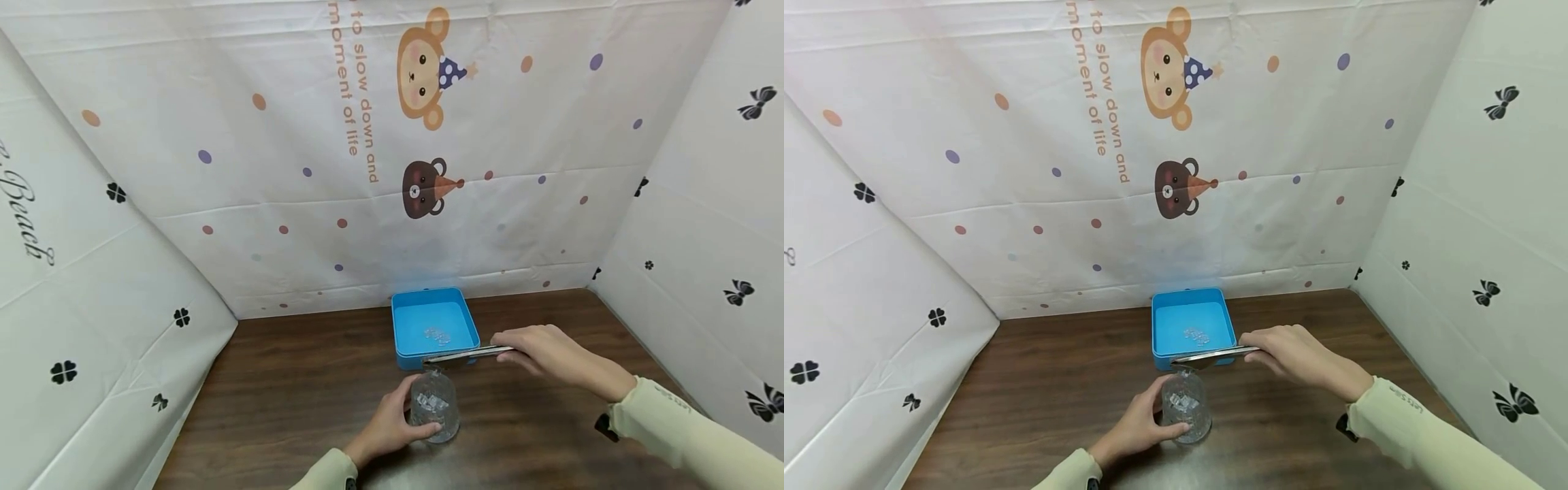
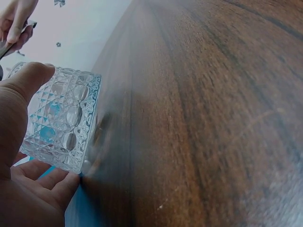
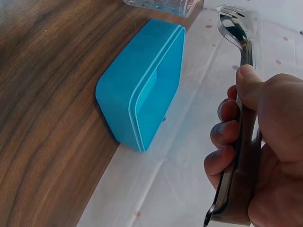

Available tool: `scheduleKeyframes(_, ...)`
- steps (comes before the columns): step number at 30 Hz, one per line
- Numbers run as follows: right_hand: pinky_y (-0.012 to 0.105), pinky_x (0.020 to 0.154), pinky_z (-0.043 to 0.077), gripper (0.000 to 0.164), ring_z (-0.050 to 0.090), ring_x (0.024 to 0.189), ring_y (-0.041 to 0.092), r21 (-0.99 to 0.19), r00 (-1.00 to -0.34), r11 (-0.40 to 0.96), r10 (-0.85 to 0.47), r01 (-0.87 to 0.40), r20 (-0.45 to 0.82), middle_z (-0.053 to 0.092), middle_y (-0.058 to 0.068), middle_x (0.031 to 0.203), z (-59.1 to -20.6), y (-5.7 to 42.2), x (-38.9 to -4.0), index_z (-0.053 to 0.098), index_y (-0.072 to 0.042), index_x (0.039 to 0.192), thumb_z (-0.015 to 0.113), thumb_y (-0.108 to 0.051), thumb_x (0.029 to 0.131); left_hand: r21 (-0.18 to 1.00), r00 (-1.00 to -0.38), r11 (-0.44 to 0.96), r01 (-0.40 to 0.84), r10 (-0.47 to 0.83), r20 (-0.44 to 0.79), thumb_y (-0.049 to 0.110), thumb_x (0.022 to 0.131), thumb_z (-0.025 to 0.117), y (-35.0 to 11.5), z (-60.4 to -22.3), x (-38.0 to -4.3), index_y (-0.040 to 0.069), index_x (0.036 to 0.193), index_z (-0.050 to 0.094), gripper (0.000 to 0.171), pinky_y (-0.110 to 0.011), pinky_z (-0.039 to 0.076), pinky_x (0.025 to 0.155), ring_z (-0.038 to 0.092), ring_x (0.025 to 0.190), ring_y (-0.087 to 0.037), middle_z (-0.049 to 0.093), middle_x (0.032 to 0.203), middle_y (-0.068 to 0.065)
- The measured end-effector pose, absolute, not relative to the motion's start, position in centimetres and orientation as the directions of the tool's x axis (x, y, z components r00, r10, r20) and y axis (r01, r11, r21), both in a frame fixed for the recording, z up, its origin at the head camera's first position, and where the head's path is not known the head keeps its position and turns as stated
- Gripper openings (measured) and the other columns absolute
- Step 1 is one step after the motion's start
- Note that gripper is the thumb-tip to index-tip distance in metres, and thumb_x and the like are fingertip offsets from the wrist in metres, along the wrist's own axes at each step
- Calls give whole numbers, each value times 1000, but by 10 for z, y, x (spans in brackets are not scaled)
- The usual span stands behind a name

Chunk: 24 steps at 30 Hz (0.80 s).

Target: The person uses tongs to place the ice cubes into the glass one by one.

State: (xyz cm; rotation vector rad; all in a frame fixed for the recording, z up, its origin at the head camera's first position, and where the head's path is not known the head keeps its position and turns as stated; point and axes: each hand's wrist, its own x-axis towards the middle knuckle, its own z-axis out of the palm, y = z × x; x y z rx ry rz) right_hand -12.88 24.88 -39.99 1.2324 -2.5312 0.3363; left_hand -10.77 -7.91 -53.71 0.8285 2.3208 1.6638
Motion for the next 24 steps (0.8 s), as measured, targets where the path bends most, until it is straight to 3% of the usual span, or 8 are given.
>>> scheduleKeyframes(8, 15, 52, 33, 15, 38, 60, -6, -111, -576, 577, -741, -809, 345, 51, -20, 76, -398, 247, -136, 60, -27, 93, 72, -20, 98, 923, -838, 211, 322, 517, 174, 29, 85, 87, -76, -536, -110, 15, 147, 45, 77, -25, 54, 96, 66, 115, -17, 62, 133, -5)
scheduleKeyframes(13, 19, 54, 41, 3, 49, 66, -6, -127, -588, 581, -745, -804, 315, 62, -18, 87, -396, 247, -139, 66, -23, 102, 69, -24, 100, 930, -847, 220, 294, 511, 147, 31, 85, 87, -74, -533, -110, 16, 147, 45, 76, -24, 53, 95, 66, 114, -15, 62, 133, -4)
scheduleKeyframes(18, 27, 62, 54, 18, 64, 81, 0, -136, -611, 600, -738, -788, 288, 72, -8, 106, -396, 248, -144, 70, -16, 115, 66, -28, 102, 934, -857, 233, 272, 501, 124, 33, 85, 87, -72, -529, -112, 16, 148, 45, 78, -26, 53, 96, 66, 115, -15, 61, 133, -3)
scheduleKeyframes(24, 27, 65, 55, 25, 64, 84, 0, -173, -642, 618, -727, -767, 246, 71, -5, 111, -395, 251, -150, 68, -13, 120, 66, -30, 102, 936, -865, 252, 247, 493, 96, 36, 85, 86, -69, -524, -113, 17, 148, 44, 78, -28, 52, 100, 64, 118, -16, 61, 135, -2)
